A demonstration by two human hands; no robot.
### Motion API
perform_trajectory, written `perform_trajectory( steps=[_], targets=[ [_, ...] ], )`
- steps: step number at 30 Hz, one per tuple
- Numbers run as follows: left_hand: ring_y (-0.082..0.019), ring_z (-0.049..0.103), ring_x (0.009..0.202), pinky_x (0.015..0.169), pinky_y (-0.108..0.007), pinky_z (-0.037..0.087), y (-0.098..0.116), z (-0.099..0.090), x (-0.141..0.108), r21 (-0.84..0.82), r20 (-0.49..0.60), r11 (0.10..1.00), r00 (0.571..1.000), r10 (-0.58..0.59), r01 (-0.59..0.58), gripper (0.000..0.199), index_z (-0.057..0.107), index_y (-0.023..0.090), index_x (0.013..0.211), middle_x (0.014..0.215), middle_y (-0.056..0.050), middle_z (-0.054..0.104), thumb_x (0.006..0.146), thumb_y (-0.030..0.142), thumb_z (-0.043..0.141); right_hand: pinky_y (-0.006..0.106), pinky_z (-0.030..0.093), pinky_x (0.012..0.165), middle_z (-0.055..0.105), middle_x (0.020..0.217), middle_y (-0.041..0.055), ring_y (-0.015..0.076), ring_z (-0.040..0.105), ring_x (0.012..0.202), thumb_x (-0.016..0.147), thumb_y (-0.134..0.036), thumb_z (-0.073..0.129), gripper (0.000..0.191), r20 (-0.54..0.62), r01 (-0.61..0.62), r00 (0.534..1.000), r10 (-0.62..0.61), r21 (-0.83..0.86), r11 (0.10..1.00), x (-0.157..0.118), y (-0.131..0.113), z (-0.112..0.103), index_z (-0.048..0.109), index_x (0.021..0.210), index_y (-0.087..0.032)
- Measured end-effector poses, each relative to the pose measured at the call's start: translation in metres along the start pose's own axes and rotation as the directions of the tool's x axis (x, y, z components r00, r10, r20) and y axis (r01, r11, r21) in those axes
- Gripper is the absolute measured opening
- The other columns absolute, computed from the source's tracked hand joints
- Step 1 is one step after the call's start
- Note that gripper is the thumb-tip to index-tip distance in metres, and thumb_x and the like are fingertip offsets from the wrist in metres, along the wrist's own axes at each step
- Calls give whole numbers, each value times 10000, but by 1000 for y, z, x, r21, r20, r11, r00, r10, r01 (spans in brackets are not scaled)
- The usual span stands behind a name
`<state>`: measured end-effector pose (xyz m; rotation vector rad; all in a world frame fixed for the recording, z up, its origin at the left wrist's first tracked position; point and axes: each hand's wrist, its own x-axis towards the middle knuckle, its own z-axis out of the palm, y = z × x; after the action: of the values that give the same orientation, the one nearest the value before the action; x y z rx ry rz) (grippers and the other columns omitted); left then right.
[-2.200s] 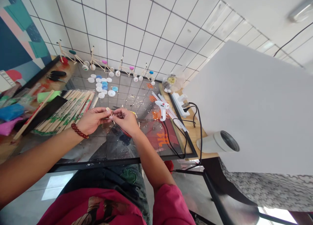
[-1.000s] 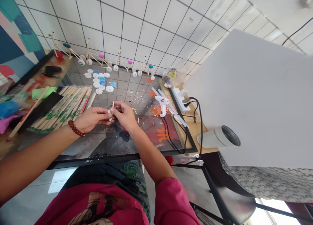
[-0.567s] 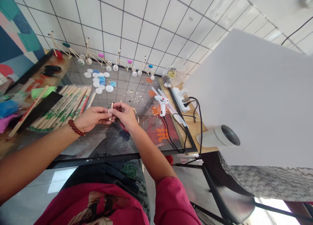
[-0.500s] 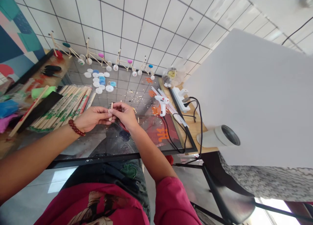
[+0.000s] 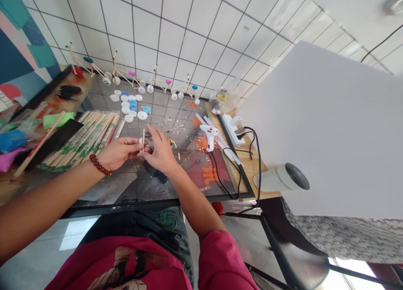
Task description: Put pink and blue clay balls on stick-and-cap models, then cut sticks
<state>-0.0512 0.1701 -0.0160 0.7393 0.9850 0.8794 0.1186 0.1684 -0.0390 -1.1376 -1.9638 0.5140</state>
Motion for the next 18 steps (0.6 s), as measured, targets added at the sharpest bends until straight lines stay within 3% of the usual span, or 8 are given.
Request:
perform_trajectory(
  steps=[2,4,8,13,18],
  targets=[
    [-144,704,601,604,-224,594,-1,1,0,0,-16,1000,1000,27,-27,165,777,117,706,687,-79,766,619,150,914,422,498,1029,607,1317,142,245,612,1112,674,-324,864,904,33,-36,999,32,108,993,1,1,-3,461,1471,-182],
    [-153,718,619,610,-226,604,-2,1,0,30,-20,999,999,39,-38,172,778,121,696,673,-71,761,607,159,920,393,519,978,653,1246,126,237,633,1086,699,-414,839,765,89,-122,991,100,288,950,2,2,-5,575,1375,-171],
    [-171,750,692,642,-232,620,-4,0,-2,100,36,995,999,-10,6,234,793,113,748,724,-87,779,582,188,941,322,536,856,743,1012,42,171,668,900,799,-496,734,364,148,-327,943,298,577,749,4,3,-4,765,1019,-208],
    [-189,767,742,659,-246,627,-5,-1,-3,114,53,993,998,-45,39,265,799,118,774,764,-94,790,581,218,951,276,531,770,751,818,-9,131,645,755,669,-438,851,283,152,-384,909,388,670,635,7,0,-2,792,823,-208],
    [-185,767,726,658,-250,630,-6,1,-3,109,37,992,997,-65,60,222,797,123,775,766,-97,794,622,209,934,293,529,840,754,855,-4,144,660,820,662,-401,856,225,118,-342,925,362,674,654,7,0,-2,787,771,-217]
  ],
)
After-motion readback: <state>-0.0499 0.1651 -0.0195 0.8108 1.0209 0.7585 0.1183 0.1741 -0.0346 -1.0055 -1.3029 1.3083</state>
